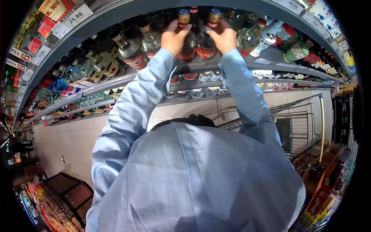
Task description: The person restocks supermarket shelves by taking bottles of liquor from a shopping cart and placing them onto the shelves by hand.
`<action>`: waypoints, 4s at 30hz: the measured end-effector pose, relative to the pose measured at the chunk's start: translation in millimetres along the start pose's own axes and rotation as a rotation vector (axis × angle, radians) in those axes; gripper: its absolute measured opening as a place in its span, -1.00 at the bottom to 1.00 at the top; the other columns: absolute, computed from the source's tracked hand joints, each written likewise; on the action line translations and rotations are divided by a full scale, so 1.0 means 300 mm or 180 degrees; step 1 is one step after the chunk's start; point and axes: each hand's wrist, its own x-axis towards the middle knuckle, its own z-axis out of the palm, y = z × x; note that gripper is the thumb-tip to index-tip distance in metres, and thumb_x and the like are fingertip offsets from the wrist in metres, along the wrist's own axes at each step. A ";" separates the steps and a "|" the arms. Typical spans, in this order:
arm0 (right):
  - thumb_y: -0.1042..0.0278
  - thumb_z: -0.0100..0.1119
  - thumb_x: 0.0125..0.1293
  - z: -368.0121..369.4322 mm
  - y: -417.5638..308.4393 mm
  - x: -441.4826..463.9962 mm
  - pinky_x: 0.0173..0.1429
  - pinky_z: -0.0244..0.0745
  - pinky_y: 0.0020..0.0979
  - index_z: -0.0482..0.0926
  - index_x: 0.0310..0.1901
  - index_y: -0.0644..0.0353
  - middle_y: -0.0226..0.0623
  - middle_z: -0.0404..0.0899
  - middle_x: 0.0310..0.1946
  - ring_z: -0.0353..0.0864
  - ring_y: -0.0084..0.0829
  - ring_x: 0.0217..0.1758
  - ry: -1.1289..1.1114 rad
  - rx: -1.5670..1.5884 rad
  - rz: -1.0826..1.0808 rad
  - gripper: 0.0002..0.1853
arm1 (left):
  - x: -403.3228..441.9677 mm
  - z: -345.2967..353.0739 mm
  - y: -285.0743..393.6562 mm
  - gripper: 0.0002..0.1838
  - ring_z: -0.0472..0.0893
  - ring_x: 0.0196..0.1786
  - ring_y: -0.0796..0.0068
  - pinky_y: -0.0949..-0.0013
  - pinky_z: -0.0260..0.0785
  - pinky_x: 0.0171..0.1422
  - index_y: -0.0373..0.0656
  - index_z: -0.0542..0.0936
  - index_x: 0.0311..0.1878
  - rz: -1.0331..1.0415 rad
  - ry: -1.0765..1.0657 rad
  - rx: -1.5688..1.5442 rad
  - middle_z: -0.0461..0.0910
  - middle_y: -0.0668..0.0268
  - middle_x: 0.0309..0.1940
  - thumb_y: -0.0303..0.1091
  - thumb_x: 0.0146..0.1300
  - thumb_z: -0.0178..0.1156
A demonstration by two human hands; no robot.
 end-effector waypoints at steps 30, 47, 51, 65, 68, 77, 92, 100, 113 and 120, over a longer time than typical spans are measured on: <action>0.41 0.14 0.20 -0.015 0.053 0.019 0.05 0.35 -0.47 0.36 0.02 0.32 -0.23 0.54 -0.15 0.48 -0.52 -0.07 -0.0874 0.1011 0.0016 -0.63 | -0.003 -0.013 0.023 -0.65 0.50 -0.14 0.61 0.55 0.30 -0.02 -0.30 0.42 0.01 -0.0149 -0.0406 -0.0430 0.54 0.32 -0.19 -0.39 0.18 0.17; 0.33 0.08 0.19 -0.194 -0.019 -0.469 0.33 0.01 -0.11 0.21 0.25 0.18 -0.12 0.28 0.19 0.16 -0.03 0.30 -0.0756 -0.1524 -0.0316 -0.43 | -0.430 -0.236 -0.015 -0.19 0.11 0.35 0.04 0.14 0.00 0.36 -0.28 0.09 0.31 0.0955 -0.1107 0.3345 0.09 0.00 0.30 -0.28 0.02 0.23; 0.17 0.09 0.14 -0.181 -0.019 -0.492 0.34 -0.15 0.06 0.17 0.29 0.13 -0.18 0.11 0.30 -0.02 -0.06 0.37 -0.1109 -0.2095 -0.0320 -0.34 | -0.469 -0.279 -0.096 -0.20 0.05 0.38 0.11 0.10 -0.03 0.37 -0.21 0.14 0.30 0.0738 -0.1449 0.4129 0.03 0.07 0.34 -0.18 0.01 0.24; 0.27 0.18 0.07 -0.087 0.012 -0.481 0.31 -0.02 0.05 0.24 0.24 0.15 -0.11 0.17 0.26 0.07 0.02 0.33 -0.1182 -0.1893 -0.0411 -0.35 | -0.543 -0.293 -0.048 -0.37 0.05 0.38 0.11 0.01 -0.07 0.37 0.00 0.33 0.21 0.0691 -0.1234 0.4178 0.06 0.12 0.34 -0.17 0.01 0.23; 0.38 0.16 0.07 -0.091 -0.046 -0.497 0.28 0.12 -0.15 0.27 0.21 0.18 0.00 0.19 0.22 0.16 0.05 0.26 -0.1038 -0.1573 -0.0550 -0.39 | -0.610 -0.317 -0.065 -0.35 0.05 0.38 0.07 0.01 -0.07 0.37 0.03 0.32 0.23 0.0696 -0.1325 0.4035 0.08 0.11 0.32 -0.17 0.01 0.23; 0.41 0.06 0.14 0.002 -0.236 -0.820 0.06 0.35 -0.23 0.49 -0.06 0.16 -0.17 0.46 -0.11 0.42 -0.12 -0.01 -0.1571 -0.0731 0.0174 -0.71 | -0.799 -0.466 -0.090 -0.44 0.02 0.39 0.05 -0.04 -0.11 0.36 0.02 0.41 0.16 0.0529 -0.1575 0.3243 0.12 0.17 0.32 -0.26 0.01 0.25; 0.46 0.21 0.02 -0.058 -0.422 -1.188 0.01 0.42 -0.28 0.53 -0.13 0.11 -0.21 0.48 -0.14 0.47 -0.16 -0.04 -0.1342 -0.1404 0.0511 -0.69 | -0.986 -0.439 -0.152 -0.55 0.22 0.30 0.09 0.10 0.04 0.33 -0.08 0.42 0.12 0.0496 -0.2492 0.1883 0.38 0.20 0.15 -0.42 0.10 0.14; 0.48 0.18 -0.02 -0.418 -0.102 -1.234 0.01 0.41 -0.29 0.49 -0.04 0.10 -0.13 0.52 -0.18 0.50 -0.13 -0.09 0.0232 -0.1804 0.1279 -0.59 | -1.072 -0.203 -0.182 -0.58 0.33 0.22 0.07 0.16 0.18 0.27 -0.16 0.41 0.11 0.0545 -0.3068 0.1428 0.44 0.15 0.07 -0.44 0.12 0.10; 0.21 0.17 0.00 -1.092 0.633 -1.325 0.11 0.37 -0.10 0.24 0.21 -0.27 -0.01 0.25 0.18 0.40 0.03 0.09 0.0263 -0.3422 0.3569 -0.35 | -1.291 0.300 -0.580 -0.46 0.24 0.28 0.59 0.02 -0.27 0.45 -0.26 0.57 -0.19 0.1799 -0.3944 0.2772 0.53 0.32 -0.06 0.11 0.15 -0.01; 0.32 0.16 -0.05 -1.117 0.723 -1.359 -0.13 0.45 -0.19 0.49 -0.23 0.02 -0.19 0.59 -0.35 0.56 -0.16 -0.16 -0.0219 -0.3434 0.3263 -0.73 | -1.240 0.306 -0.559 -0.63 0.35 0.20 0.54 -0.06 -0.09 0.39 -0.25 0.59 -0.55 0.1847 -0.3401 0.2390 0.60 0.37 -0.39 -0.08 0.04 0.18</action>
